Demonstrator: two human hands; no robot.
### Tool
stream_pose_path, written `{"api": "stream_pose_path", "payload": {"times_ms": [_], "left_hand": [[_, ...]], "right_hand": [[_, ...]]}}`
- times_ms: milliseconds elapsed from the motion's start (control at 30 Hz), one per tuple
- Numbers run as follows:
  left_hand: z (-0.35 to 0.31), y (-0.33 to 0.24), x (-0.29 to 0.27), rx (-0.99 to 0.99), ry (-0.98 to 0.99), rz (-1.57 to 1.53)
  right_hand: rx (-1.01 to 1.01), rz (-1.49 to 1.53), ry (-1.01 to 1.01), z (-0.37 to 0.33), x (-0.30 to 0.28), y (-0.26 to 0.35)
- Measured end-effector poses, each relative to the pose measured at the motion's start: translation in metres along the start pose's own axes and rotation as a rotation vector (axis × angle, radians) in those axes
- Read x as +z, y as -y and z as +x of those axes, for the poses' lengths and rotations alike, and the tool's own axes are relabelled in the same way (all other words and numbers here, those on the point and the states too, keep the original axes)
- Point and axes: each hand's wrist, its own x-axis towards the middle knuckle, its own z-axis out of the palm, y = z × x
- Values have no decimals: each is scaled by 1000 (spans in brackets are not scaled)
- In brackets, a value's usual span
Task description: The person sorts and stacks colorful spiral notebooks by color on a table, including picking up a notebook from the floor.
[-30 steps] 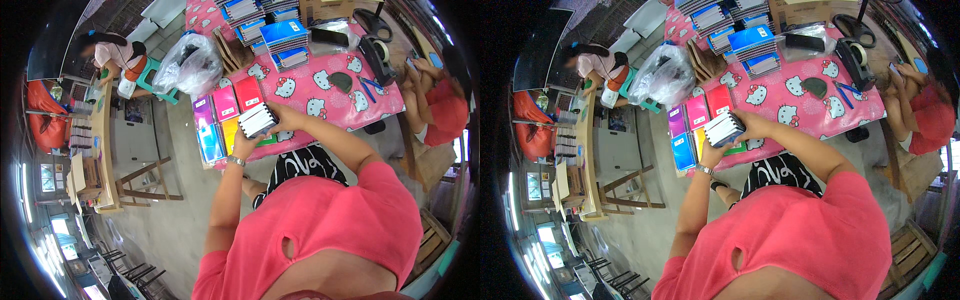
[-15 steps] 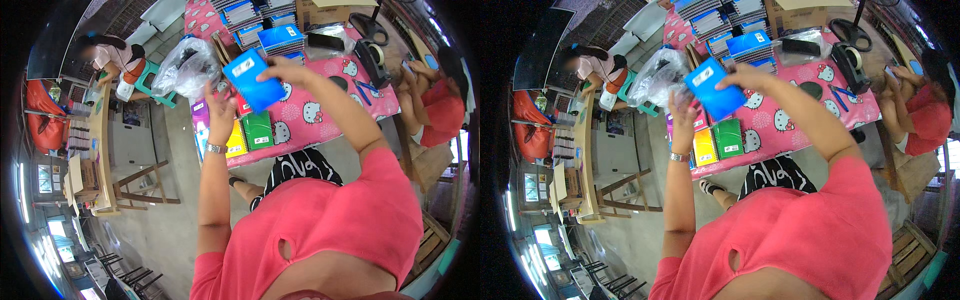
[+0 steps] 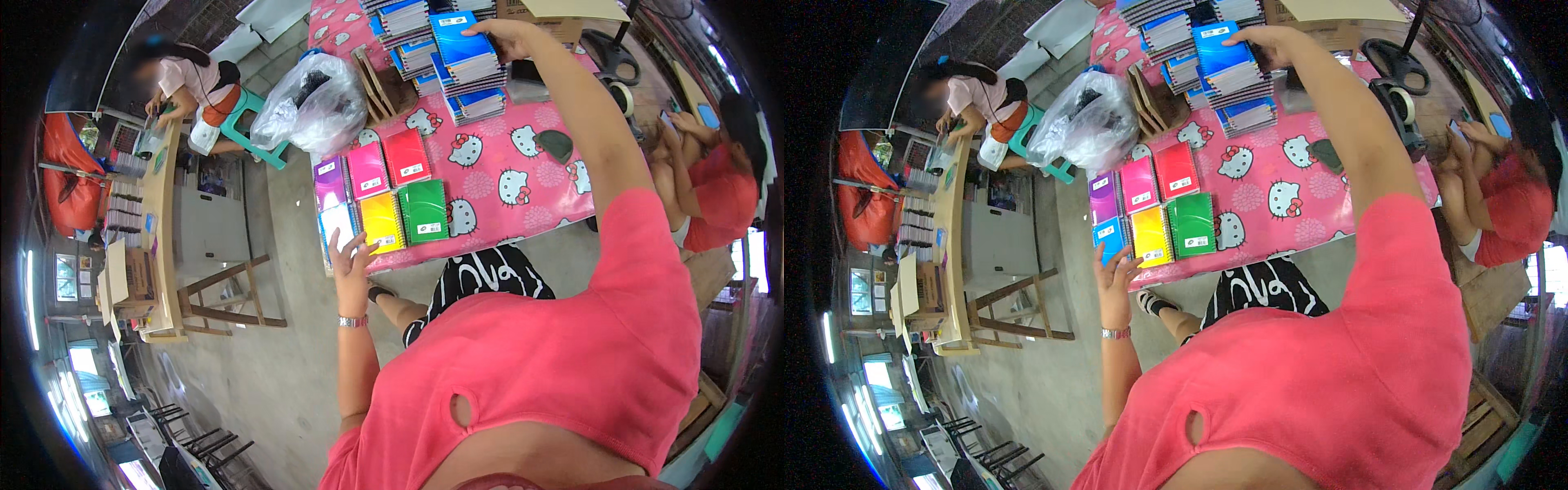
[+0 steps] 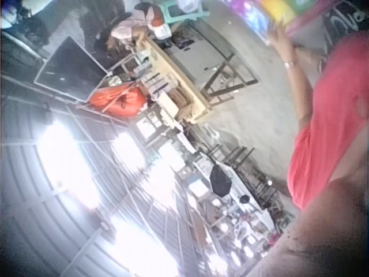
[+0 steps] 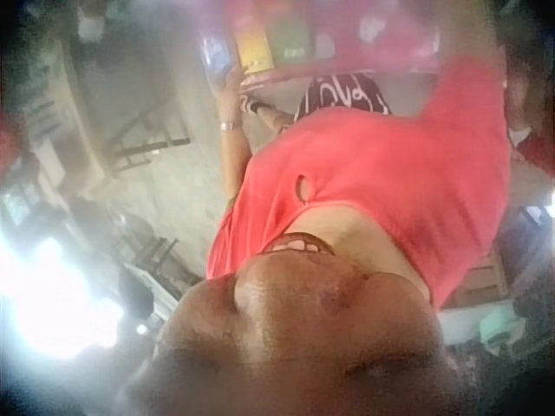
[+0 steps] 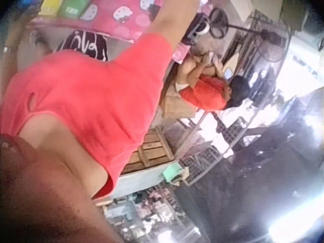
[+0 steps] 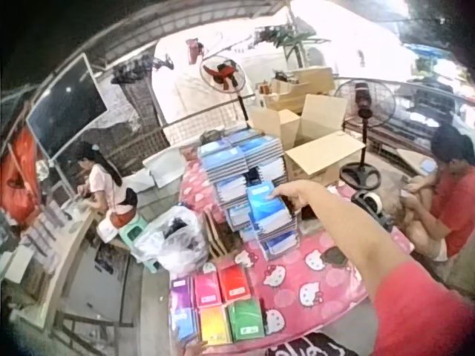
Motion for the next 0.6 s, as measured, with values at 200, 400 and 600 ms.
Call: {"api": "stream_pose_path", "payload": {"times_ms": [200, 400, 600], "left_hand": [[-12, 9, -24, 11, -85, -12], [-18, 20, -34, 6, -125, -20], [-26, 22, -50, 6, -211, -67]], "right_hand": [[108, -259, -63, 20, -7, 10], [127, -726, -216, 35, -13, 17], [-702, -974, -831, -14, 68, 15]]}}
